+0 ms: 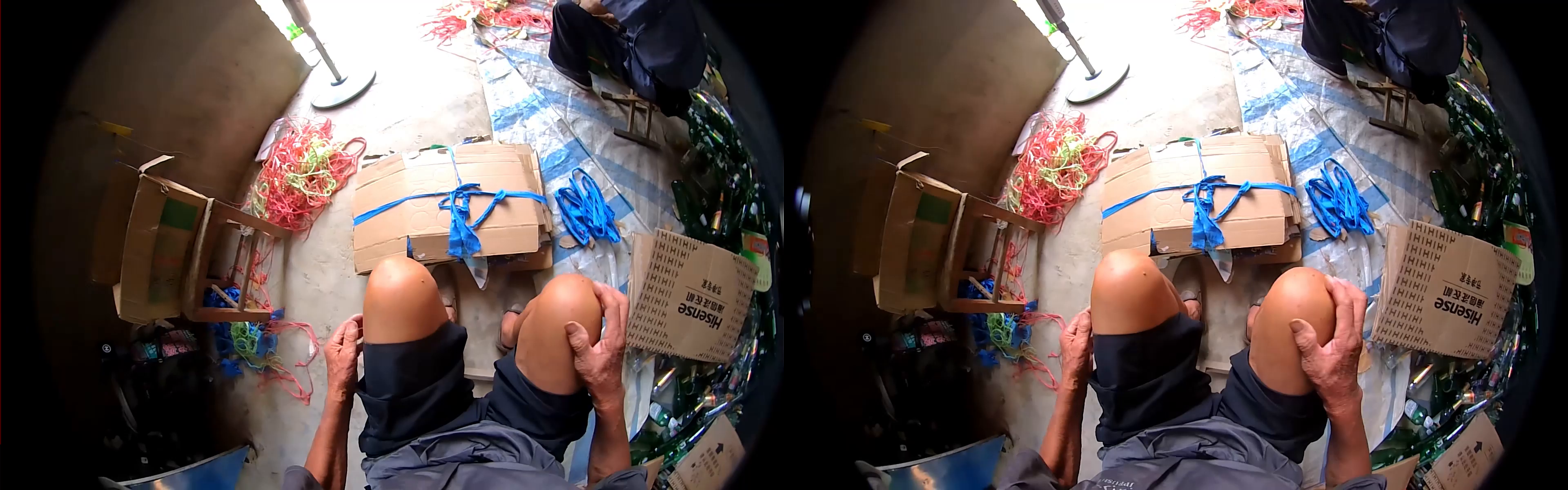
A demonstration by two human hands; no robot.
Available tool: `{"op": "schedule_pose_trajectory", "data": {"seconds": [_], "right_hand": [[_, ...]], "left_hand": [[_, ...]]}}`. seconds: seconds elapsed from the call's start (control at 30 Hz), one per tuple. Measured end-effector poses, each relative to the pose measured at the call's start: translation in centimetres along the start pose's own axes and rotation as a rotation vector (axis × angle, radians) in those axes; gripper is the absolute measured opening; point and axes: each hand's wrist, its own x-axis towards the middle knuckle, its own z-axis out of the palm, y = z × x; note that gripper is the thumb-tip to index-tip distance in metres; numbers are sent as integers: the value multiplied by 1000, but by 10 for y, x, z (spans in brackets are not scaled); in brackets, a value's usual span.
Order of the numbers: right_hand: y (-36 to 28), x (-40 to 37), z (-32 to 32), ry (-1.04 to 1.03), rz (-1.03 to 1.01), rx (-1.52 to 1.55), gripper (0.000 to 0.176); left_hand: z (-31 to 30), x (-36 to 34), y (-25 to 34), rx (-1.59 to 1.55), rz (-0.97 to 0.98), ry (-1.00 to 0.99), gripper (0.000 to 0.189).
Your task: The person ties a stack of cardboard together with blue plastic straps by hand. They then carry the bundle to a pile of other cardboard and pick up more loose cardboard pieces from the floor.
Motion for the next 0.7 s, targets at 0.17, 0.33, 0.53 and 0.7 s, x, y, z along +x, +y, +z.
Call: {"op": "schedule_pose_trajectory", "data": {"seconds": [0.17, 0.33, 0.53, 0.7], "right_hand": [[-18, 27, -1, -117, -200, -164, 55], [-27, 40, 3, -151, -304, -213, 45], [-29, 78, 10, -345, -350, -240, 33], [-24, 115, 23, -588, -360, -306, 21]], "left_hand": [[33, -31, 85, 279, 335, 0, 42], [77, -23, 126, 825, 681, -58, 44], [82, 45, 128, 1104, 764, -267, 33], [91, 112, 135, 1152, 666, -634, 28]]}}
